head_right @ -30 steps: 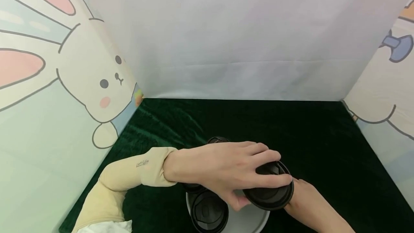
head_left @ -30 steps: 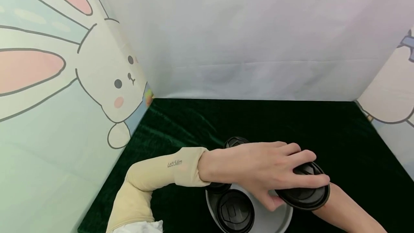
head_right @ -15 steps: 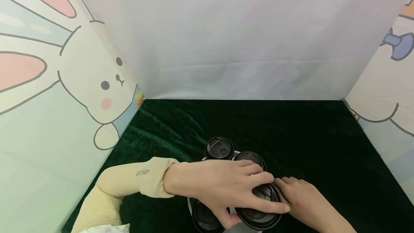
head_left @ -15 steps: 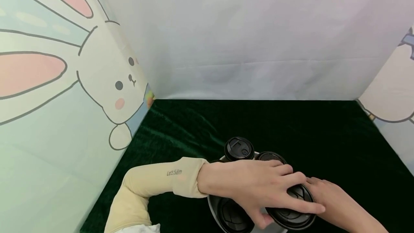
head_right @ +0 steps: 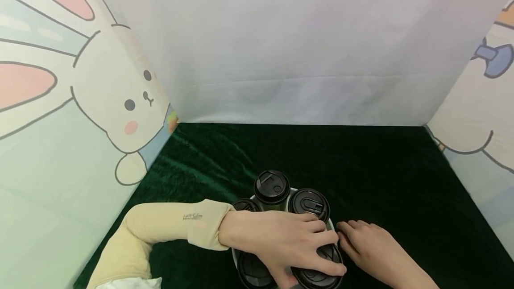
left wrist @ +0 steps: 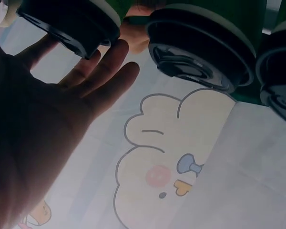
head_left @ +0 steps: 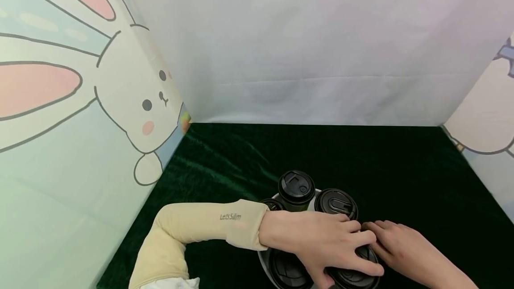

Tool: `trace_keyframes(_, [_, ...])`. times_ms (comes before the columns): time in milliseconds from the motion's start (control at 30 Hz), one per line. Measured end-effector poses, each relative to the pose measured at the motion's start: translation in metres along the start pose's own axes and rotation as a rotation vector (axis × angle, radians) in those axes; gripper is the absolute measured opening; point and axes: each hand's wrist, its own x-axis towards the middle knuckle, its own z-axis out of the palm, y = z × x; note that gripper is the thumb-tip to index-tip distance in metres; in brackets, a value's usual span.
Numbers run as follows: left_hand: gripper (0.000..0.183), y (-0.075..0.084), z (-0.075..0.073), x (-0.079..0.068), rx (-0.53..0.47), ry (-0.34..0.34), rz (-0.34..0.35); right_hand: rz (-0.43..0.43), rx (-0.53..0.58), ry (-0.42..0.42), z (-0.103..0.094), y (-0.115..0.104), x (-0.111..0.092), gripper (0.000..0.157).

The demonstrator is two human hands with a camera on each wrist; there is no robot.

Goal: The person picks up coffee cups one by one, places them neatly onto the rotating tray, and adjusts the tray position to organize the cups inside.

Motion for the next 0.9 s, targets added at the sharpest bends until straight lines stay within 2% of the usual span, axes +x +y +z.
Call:
trace_keyframes(200, [0.080, 0.003, 0.009, 0.001, 0.002, -0.039, -0.012, -0.002, 0.013, -0.007, 0.001, -0.001, 0.000, 0.018])
trace_keyframes(633, [0.086, 0.005, 0.021, 0.001, 0.092, 0.014, -0.029, 0.023, 0.000, -0.007, -0.001, -0.003, 0.003, 0.019])
trace_keyframes(900, [0.085, 0.005, 0.023, -0.003, 0.064, 0.043, -0.035, -0.010, 0.012, 0.006, -0.006, -0.002, 0.003, 0.017])
